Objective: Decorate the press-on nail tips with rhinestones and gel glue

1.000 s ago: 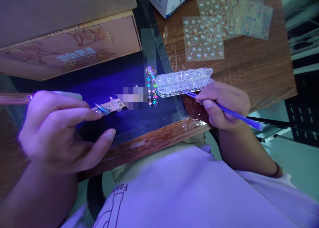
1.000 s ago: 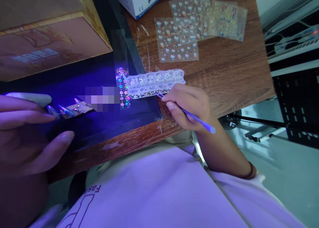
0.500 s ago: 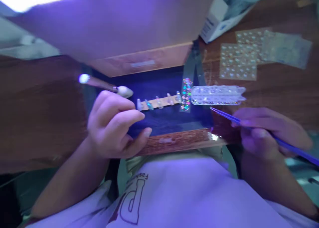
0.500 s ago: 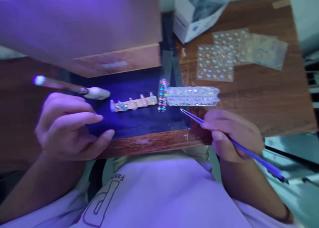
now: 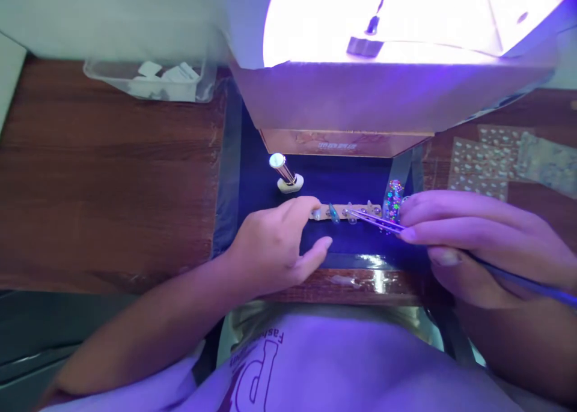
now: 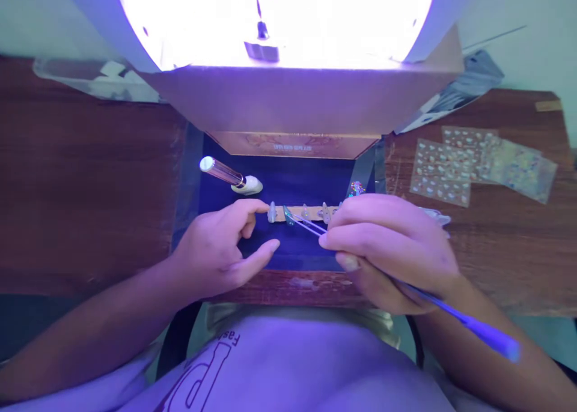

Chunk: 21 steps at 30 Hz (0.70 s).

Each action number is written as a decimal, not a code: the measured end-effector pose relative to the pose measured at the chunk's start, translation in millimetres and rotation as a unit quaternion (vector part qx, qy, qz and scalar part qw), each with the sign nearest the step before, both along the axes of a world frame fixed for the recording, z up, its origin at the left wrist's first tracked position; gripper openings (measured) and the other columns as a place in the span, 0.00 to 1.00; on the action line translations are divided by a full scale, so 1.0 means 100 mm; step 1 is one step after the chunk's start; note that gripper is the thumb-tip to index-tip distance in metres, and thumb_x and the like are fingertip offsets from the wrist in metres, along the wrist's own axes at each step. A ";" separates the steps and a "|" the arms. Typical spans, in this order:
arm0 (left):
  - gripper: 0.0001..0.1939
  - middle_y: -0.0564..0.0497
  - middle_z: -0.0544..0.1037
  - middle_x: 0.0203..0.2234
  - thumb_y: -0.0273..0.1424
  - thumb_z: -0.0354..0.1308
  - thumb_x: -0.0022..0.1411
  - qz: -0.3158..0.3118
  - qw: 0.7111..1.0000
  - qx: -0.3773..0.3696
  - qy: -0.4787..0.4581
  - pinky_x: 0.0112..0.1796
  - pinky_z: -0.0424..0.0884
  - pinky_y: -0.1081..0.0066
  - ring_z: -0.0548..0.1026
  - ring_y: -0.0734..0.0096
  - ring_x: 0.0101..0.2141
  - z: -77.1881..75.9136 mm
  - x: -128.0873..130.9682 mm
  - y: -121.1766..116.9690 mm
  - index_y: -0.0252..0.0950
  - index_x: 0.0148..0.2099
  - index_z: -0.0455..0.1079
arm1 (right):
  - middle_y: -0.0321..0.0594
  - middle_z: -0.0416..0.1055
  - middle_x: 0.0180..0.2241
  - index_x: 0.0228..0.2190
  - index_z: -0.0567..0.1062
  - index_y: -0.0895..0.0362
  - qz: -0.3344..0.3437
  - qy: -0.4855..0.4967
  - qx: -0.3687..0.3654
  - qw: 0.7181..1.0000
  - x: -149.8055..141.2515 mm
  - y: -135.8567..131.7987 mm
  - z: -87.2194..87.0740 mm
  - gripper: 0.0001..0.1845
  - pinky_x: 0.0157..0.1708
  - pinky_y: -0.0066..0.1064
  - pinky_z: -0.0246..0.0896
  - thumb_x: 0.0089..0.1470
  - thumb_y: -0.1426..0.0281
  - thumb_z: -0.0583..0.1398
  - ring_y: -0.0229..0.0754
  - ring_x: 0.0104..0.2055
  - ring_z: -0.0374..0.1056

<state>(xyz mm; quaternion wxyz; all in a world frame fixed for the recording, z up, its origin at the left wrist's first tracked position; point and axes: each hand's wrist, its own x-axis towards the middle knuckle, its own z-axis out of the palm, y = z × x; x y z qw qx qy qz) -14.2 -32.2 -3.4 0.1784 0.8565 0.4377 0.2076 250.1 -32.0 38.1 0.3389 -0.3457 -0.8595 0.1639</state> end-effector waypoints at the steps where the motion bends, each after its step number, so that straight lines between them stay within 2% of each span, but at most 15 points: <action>1: 0.17 0.56 0.75 0.28 0.38 0.58 0.63 0.004 1.000 -0.010 0.000 0.24 0.67 0.74 0.71 0.77 0.22 -0.03 0.01 0.00 0.36 0.51 0.63 | 0.41 0.77 0.31 0.35 0.76 0.55 0.014 -0.011 0.009 1.000 -0.02 0.04 -0.01 0.08 0.35 0.31 0.75 0.60 0.72 0.56 0.39 0.34 0.76; 6: 0.22 0.53 0.78 0.33 0.43 0.60 0.63 0.008 1.000 0.013 0.016 0.25 0.69 0.72 0.77 0.72 0.28 -0.11 0.07 0.05 0.36 0.52 0.65 | 0.41 0.76 0.28 0.36 0.73 0.56 0.071 -0.028 0.010 0.997 -0.05 0.15 -0.09 0.07 0.30 0.31 0.74 0.58 0.76 0.55 0.38 0.30 0.74; 10: 0.21 0.51 0.77 0.32 0.48 0.60 0.62 0.014 0.997 0.061 0.035 0.20 0.66 0.71 0.77 0.71 0.26 -0.11 0.12 0.10 0.36 0.46 0.69 | 0.40 0.74 0.27 0.36 0.72 0.58 0.104 -0.021 -0.011 0.994 -0.07 0.18 -0.13 0.07 0.32 0.33 0.74 0.58 0.76 0.54 0.38 0.30 0.73; 14: 0.20 0.50 0.76 0.33 0.47 0.61 0.61 0.018 0.996 0.079 0.040 0.20 0.67 0.70 0.77 0.70 0.26 -0.10 0.16 0.11 0.36 0.45 0.71 | 0.40 0.74 0.27 0.37 0.72 0.58 0.123 -0.031 -0.008 0.992 -0.06 0.20 -0.17 0.06 0.34 0.34 0.74 0.58 0.77 0.55 0.38 0.30 0.72; 21: 0.16 0.53 0.75 0.29 0.44 0.62 0.62 0.021 0.995 0.085 0.041 0.20 0.67 0.70 0.77 0.71 0.25 -0.11 0.18 0.11 0.35 0.43 0.73 | 0.40 0.73 0.29 0.37 0.72 0.58 0.095 -0.049 -0.024 0.994 -0.06 0.14 -0.19 0.05 0.36 0.34 0.71 0.59 0.76 0.56 0.38 0.32 0.71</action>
